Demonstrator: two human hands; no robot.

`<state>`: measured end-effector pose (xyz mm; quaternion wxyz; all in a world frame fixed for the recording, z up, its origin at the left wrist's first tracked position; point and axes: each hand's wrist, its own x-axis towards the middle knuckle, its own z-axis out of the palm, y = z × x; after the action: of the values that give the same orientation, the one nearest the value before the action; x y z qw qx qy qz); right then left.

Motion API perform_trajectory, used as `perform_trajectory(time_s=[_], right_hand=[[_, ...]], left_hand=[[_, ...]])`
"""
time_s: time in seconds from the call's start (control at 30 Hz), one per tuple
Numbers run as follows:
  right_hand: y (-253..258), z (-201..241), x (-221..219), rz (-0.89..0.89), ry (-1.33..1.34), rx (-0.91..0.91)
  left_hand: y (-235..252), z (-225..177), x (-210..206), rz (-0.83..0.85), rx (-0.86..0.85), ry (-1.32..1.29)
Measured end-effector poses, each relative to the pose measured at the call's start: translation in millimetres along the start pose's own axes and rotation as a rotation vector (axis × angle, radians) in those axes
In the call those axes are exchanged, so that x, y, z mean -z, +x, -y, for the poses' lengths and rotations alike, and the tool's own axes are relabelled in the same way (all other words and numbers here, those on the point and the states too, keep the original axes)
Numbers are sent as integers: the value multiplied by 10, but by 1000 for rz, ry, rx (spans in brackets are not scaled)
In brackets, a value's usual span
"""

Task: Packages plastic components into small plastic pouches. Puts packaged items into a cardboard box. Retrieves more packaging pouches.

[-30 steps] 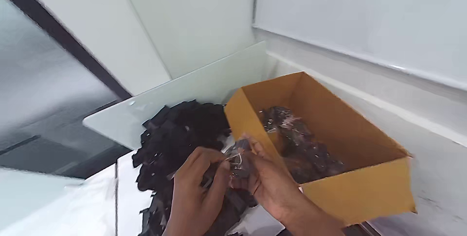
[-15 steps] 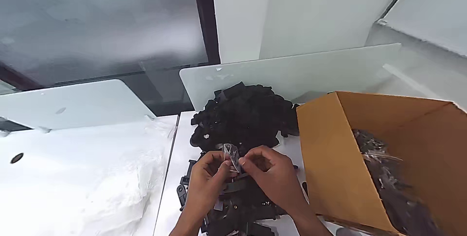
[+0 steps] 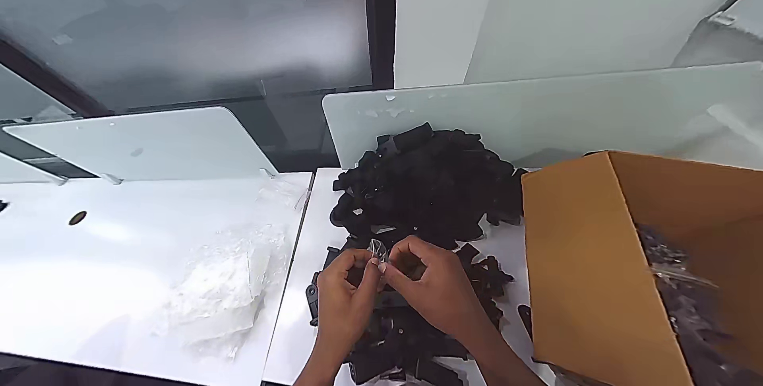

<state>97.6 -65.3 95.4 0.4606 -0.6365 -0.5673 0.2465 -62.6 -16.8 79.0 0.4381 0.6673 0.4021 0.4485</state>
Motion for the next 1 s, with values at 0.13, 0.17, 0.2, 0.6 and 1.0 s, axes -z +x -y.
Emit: perform_trajectory(time_s=[0.13,0.17,0.2,0.6,1.0], right_hand=[[37,54,12,101,15,-63],[44,58,11,108,33,-85],[53,63,11,107,52,-109],[16,29,19,-119,-275,88],[192,-207,179,279,355,-118]], left_hand=[[5,-24,22,-12,-6,-9],[1,-27,18,-12,-11,-21],[-3,-32,13,-6,-13,-37],[-30,9,-58,-61,-54,159],[105,-201,-211,14,-423,498]])
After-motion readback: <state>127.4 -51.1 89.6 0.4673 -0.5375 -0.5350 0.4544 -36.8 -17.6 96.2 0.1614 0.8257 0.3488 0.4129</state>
